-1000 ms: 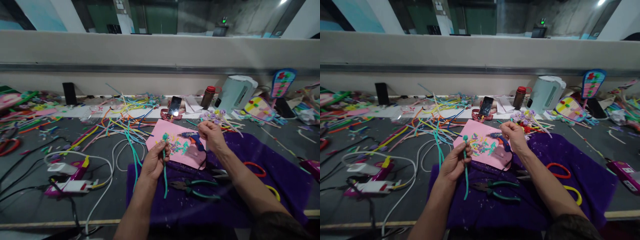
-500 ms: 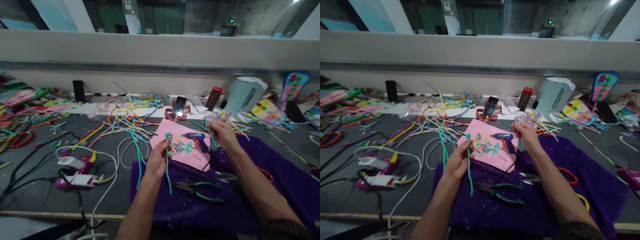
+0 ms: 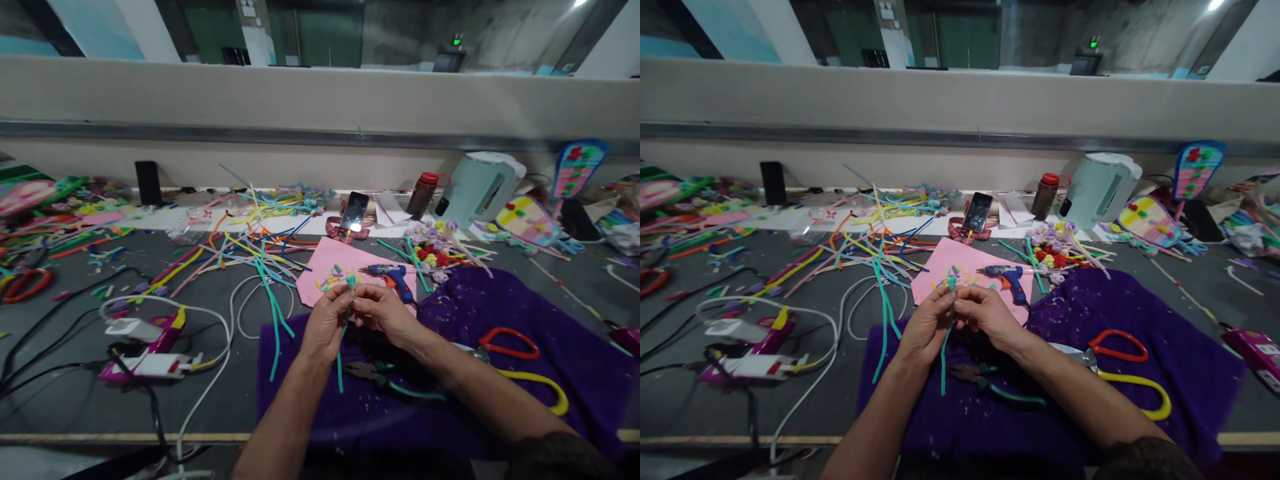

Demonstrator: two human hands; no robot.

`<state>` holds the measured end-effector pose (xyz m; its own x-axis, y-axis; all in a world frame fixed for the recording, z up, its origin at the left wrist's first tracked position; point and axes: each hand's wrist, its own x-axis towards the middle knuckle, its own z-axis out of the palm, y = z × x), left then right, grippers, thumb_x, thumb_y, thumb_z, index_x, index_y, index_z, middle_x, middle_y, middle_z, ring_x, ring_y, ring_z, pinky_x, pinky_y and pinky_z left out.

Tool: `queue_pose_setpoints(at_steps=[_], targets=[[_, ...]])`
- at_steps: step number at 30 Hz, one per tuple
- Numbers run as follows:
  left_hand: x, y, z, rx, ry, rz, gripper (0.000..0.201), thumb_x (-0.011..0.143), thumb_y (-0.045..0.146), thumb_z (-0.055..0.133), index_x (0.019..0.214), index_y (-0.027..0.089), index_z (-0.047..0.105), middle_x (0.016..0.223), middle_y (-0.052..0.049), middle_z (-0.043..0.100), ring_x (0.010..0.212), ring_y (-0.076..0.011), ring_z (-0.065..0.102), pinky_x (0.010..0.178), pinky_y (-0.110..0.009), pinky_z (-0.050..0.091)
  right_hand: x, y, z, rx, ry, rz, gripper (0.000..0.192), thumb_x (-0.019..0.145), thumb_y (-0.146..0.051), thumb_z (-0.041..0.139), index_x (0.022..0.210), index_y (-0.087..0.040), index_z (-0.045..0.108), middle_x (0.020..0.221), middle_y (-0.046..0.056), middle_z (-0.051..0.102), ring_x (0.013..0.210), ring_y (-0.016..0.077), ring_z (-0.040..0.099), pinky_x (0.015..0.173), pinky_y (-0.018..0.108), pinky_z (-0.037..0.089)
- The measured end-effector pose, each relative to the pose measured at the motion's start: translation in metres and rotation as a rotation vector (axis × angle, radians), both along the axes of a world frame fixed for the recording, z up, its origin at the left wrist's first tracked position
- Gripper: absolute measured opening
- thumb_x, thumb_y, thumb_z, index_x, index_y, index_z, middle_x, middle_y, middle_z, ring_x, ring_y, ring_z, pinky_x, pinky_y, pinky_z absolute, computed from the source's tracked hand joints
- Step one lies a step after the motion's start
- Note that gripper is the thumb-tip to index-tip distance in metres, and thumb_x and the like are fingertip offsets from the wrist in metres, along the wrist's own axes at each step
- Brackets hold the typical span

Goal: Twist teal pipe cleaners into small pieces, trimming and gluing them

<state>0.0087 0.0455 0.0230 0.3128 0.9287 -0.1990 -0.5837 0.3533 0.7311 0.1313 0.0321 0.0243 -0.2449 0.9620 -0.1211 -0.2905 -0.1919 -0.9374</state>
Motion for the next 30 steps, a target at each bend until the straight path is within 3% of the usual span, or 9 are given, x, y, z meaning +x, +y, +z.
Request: queue_pose_setpoints(at_steps=[9, 17, 20, 25, 30], targets=[[-0.001, -0.004, 0.008, 0.115, 0.056, -0.002, 0.019, 0.069, 0.027, 0.065, 0.081, 0.012, 0.062, 0.066, 0.001, 0.055, 0.05, -0.005, 0.048, 0.054, -0.019, 0.041, 0.006, 0.002, 0.003, -0.047, 0.17, 0.115, 0.023, 0.069, -0.035, 0.064, 0.073, -0.014, 0.056, 0.062, -0.001, 0.059, 0.035, 0.003, 0.043, 0.03, 0.015, 0.023], [-0.001, -0.006, 0.009, 0.11, 0.135, 0.03, 0.02, 0.068, 0.029, 0.066, 0.078, 0.012, 0.063, 0.059, 0.002, 0.054, 0.045, -0.0046, 0.046, 0.047, -0.018, 0.037, 0.0, -0.001, -0.002, -0.08, 0.217, 0.149, 0.025, 0.071, -0.038, 0.062, 0.073, -0.013, 0.056, 0.061, -0.001, 0.058, 0.032, 0.0024, 0.037, 0.028, 0.016, 0.022], [-0.004, -0.006, 0.01, 0.11, 0.16, 0.083, 0.019, 0.066, 0.03, 0.067, 0.074, 0.012, 0.063, 0.064, 0.001, 0.057, 0.05, -0.005, 0.047, 0.048, -0.017, 0.036, 0.001, -0.002, 0.003, -0.041, 0.087, 0.066, 0.025, 0.069, -0.038, 0.064, 0.07, -0.014, 0.056, 0.059, 0.0, 0.059, 0.036, 0.0045, 0.043, 0.03, 0.016, 0.024], [-0.007, -0.005, 0.013, 0.1, 0.239, 0.118, 0.019, 0.063, 0.031, 0.069, 0.066, 0.013, 0.062, 0.062, 0.001, 0.058, 0.049, -0.0044, 0.044, 0.046, -0.016, 0.032, 0.006, 0.0, 0.014, 0.13, -0.047, -0.215, 0.02, 0.067, -0.035, 0.066, 0.071, -0.017, 0.059, 0.064, -0.001, 0.059, 0.041, 0.0046, 0.044, 0.034, 0.017, 0.028], [-0.005, -0.007, 0.012, 0.115, 0.294, 0.049, 0.02, 0.063, 0.032, 0.069, 0.066, 0.014, 0.061, 0.052, 0.003, 0.053, 0.044, -0.0035, 0.04, 0.044, -0.016, 0.028, 0.008, 0.001, 0.015, 0.116, -0.021, -0.217, 0.021, 0.067, -0.036, 0.066, 0.072, -0.017, 0.057, 0.055, -0.004, 0.054, 0.039, 0.0043, 0.043, 0.033, 0.016, 0.022]])
